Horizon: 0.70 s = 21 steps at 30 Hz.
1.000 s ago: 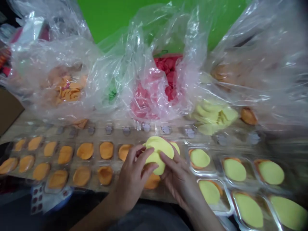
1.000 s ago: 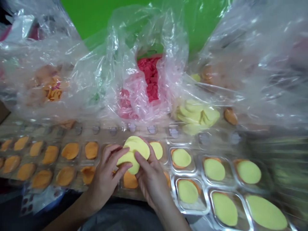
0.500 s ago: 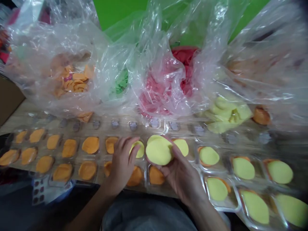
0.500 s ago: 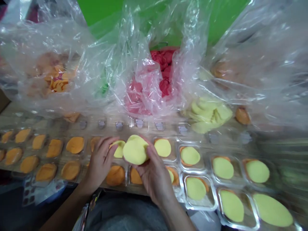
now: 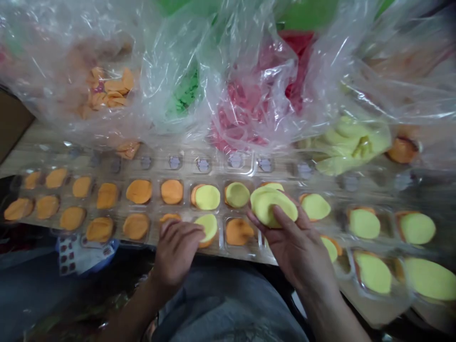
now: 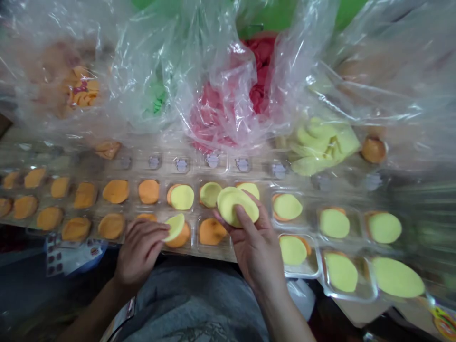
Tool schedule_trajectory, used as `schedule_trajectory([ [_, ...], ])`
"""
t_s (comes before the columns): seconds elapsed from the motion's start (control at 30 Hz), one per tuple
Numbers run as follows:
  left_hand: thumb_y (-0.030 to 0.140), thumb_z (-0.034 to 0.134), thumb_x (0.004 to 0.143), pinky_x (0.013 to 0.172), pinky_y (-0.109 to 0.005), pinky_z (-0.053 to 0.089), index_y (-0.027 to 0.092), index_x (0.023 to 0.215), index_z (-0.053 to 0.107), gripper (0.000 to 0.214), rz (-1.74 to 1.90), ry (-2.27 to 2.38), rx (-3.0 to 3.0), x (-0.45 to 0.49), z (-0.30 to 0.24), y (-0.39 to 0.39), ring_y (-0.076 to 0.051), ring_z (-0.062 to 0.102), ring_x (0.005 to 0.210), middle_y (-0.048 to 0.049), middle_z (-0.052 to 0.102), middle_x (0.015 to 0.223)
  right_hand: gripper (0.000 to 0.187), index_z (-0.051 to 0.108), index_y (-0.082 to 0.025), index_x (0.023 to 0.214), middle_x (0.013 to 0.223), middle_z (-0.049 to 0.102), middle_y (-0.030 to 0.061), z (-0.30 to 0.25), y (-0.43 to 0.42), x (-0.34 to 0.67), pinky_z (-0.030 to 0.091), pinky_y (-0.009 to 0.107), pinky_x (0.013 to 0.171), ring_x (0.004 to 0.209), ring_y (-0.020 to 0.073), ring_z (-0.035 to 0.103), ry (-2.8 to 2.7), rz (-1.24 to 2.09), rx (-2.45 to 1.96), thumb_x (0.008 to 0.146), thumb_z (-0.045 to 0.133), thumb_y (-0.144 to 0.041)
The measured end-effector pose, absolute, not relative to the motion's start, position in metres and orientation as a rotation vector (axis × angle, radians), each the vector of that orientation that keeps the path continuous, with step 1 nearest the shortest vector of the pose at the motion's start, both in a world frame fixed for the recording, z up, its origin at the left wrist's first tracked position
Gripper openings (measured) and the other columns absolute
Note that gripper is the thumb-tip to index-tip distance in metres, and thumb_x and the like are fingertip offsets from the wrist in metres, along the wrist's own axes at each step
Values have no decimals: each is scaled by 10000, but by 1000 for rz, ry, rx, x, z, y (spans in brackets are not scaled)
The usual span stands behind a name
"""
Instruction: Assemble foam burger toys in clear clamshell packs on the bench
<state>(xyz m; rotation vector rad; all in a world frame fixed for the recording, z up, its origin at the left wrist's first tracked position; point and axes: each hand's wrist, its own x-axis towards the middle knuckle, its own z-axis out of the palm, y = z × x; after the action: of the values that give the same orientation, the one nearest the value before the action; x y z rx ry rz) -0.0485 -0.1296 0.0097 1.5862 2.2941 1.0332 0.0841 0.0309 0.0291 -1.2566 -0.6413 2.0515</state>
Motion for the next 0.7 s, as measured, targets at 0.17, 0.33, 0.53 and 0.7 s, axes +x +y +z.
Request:
schedule_trajectory([
  [0.17, 200, 445, 910, 931, -372, 340, 185, 907, 605, 161, 692, 2202, 1939, -42, -3, -143, -176, 604, 854, -33, 703, 890, 233, 670, -289, 939, 1065, 641, -11, 27, 27, 102, 526, 447, 871, 998, 212, 600, -630, 2075, -1280, 712, 721, -278],
  [0.33, 294, 479, 899, 893, -347, 421, 198, 1121, 534, 248, 911, 2216, 1714, -29, 13, -116, -190, 580, 954, -78, 640, 1003, 260, 686, -258, 973, 1195, 625, 33, 30, 14, 108, 543, 409, 829, 1095, 258, 567, -459, 2315, -1205, 762, 651, -406],
  [0.53, 274, 518, 875, 829, -294, 487, 201, 1020, 570, 170, 1071, 2062, 1308, -3, 21, -66, -182, 580, 985, -68, 590, 1026, 334, 649, -289, 1044, 1101, 675, 2, 26, 1, 113, 508, 287, 863, 1017, 180, 610, -591, 2313, -1167, 720, 724, -260],
  [0.7, 232, 521, 878, 748, -288, 483, 208, 984, 591, 130, 871, 2067, 1266, -3, 6, -67, -167, 601, 825, -22, 668, 894, 255, 669, -297, 956, 1027, 672, -32, 14, 15, 128, 547, 279, 779, 912, 145, 618, -581, 2029, -1243, 713, 734, -258],
])
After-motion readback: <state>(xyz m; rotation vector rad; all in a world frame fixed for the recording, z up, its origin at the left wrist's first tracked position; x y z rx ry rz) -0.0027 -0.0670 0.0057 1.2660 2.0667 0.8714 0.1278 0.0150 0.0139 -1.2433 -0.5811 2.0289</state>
